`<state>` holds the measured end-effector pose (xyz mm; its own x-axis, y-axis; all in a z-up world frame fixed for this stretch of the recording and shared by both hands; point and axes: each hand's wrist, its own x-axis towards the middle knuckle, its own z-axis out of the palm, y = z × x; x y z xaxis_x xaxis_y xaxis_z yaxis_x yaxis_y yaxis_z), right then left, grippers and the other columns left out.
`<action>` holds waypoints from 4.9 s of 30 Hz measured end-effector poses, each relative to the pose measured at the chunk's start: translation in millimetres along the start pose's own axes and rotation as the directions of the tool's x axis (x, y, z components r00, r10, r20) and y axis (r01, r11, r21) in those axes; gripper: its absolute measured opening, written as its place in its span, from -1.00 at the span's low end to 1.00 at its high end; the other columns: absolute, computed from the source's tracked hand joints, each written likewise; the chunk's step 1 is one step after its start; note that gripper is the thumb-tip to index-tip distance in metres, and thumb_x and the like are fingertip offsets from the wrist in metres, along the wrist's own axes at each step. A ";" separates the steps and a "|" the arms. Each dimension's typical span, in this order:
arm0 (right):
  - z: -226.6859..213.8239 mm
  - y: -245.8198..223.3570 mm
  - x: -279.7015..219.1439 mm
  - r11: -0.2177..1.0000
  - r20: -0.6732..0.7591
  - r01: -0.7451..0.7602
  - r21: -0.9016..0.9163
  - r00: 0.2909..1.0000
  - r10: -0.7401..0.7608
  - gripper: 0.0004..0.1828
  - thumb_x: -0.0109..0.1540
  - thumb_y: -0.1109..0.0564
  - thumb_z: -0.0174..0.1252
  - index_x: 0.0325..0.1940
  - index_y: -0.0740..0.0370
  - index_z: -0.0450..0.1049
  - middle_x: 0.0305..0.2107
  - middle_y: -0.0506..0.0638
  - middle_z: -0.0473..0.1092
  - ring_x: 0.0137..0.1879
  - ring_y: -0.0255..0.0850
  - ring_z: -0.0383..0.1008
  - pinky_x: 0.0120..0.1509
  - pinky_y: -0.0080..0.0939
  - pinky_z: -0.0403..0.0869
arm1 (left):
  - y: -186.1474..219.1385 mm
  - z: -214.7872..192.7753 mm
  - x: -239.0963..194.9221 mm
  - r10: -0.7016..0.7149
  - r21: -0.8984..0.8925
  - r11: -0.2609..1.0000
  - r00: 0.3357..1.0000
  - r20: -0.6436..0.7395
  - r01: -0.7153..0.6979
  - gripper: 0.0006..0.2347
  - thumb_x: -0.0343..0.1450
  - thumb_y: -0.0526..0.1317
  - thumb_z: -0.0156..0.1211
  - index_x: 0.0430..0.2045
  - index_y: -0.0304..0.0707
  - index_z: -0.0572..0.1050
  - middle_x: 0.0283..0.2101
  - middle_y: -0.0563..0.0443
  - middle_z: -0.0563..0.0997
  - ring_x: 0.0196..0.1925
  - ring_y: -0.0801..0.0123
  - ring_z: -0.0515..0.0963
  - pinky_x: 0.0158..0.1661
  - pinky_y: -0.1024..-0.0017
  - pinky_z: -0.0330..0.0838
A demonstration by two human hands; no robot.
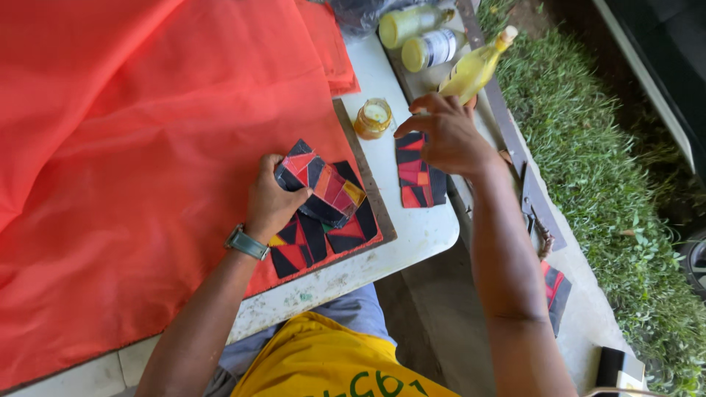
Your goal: The person arranges small patterned fabric pieces on a large red cloth laid on a table. They pick up, place, and adjust the pieces to form a pattern, occasionally moving them aside and repositioning them. The person also briefly touches a small glass jar on the table.
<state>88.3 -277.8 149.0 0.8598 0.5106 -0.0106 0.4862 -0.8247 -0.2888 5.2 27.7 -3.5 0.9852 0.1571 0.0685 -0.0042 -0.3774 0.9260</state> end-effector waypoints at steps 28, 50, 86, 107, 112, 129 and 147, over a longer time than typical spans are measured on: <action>100.7 -46.6 -66.4 0.952 -0.127 0.165 -0.258 0.971 -0.203 -0.67 0.17 0.21 0.24 -0.09 -0.20 0.67 0.05 -0.08 0.35 0.18 -0.08 0.31 0.18 0.03 0.29 | 3.7 2.0 -8.7 0.077 0.059 0.995 0.997 -0.010 -0.076 -0.49 0.20 -0.27 0.50 -0.04 -0.33 0.33 -0.17 -0.26 0.64 -0.13 0.00 0.71 -0.15 0.21 0.57; 101.5 -129.4 -100.3 0.995 0.048 0.017 -0.098 0.999 -0.012 -0.08 0.06 0.06 0.26 0.50 -0.08 0.11 -0.31 0.08 0.57 -0.34 -0.01 0.58 -0.25 0.01 0.51 | -5.5 -3.7 1.3 0.011 -0.086 0.996 0.999 0.042 -0.007 -0.48 0.27 -0.15 0.49 0.01 -0.35 0.35 -0.11 -0.13 0.64 -0.09 0.22 0.69 -0.08 0.25 0.59; 178.1 -135.2 -57.1 0.765 -0.261 0.041 0.643 0.951 0.168 0.40 0.04 0.13 0.54 0.65 0.19 -0.38 0.00 0.16 0.43 0.03 -0.09 0.52 0.12 -0.04 0.56 | -38.8 -116.9 -55.4 -0.218 0.098 0.969 0.972 -0.086 0.226 -0.53 0.19 -0.29 0.47 -0.05 -0.30 0.40 -0.13 -0.13 0.64 -0.14 0.28 0.68 -0.14 0.36 0.55; 203.0 -183.2 -50.3 0.941 -0.165 -0.011 0.338 0.984 0.071 0.51 -0.20 -0.10 0.66 0.56 0.22 -0.21 0.15 0.27 0.26 0.27 0.19 0.26 0.32 0.28 0.19 | -28.4 -126.1 -78.7 0.006 0.706 0.692 0.977 -0.213 0.150 -0.04 0.09 0.26 0.54 0.30 -0.23 0.18 0.25 -0.33 0.28 0.24 -0.08 0.32 0.09 -0.16 0.27; 187.6 -142.6 -35.0 0.452 -0.160 0.006 0.892 0.940 0.303 0.22 0.10 0.04 0.42 0.64 0.21 -0.23 0.13 0.21 0.31 0.13 -0.01 0.46 0.13 -0.01 0.55 | -9.3 -96.9 -100.9 0.156 -0.113 0.977 0.969 -0.193 -0.180 -0.44 0.46 0.16 0.20 0.18 -0.29 0.32 -0.13 -0.13 0.67 -0.22 0.32 0.72 -0.25 0.45 0.59; -90.4 -305.0 -150.5 0.679 -0.213 0.646 -0.350 0.651 -0.729 -0.54 0.26 0.03 0.22 0.25 0.08 0.43 -0.26 0.06 0.53 -0.33 -0.21 0.58 -0.39 -0.29 0.51 | -18.8 -42.0 -8.3 -0.040 -0.383 0.903 0.925 0.378 0.195 -0.58 0.54 0.11 0.00 -0.36 -0.36 0.53 -0.57 -0.05 0.62 -0.74 0.57 0.37 -0.70 0.57 0.19; 139.5 -205.9 -52.0 0.861 -0.129 0.335 0.382 0.942 -0.309 0.15 0.02 -0.05 0.50 0.54 0.19 0.01 0.01 -0.12 0.55 0.25 -0.03 0.39 0.39 0.22 0.18 | -86.0 -107.0 40.0 -0.108 -0.765 0.638 0.994 0.025 0.088 -0.74 0.47 0.01 0.10 -0.24 -0.19 0.44 -0.22 -0.01 0.55 -0.50 0.37 0.62 -0.72 0.55 0.09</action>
<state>-78.2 -100.6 75.4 0.6803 0.7043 0.2028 0.6468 -0.4468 -0.6180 26.6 164.1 -40.6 0.9838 0.1743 -0.0409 -0.0470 0.4717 0.8805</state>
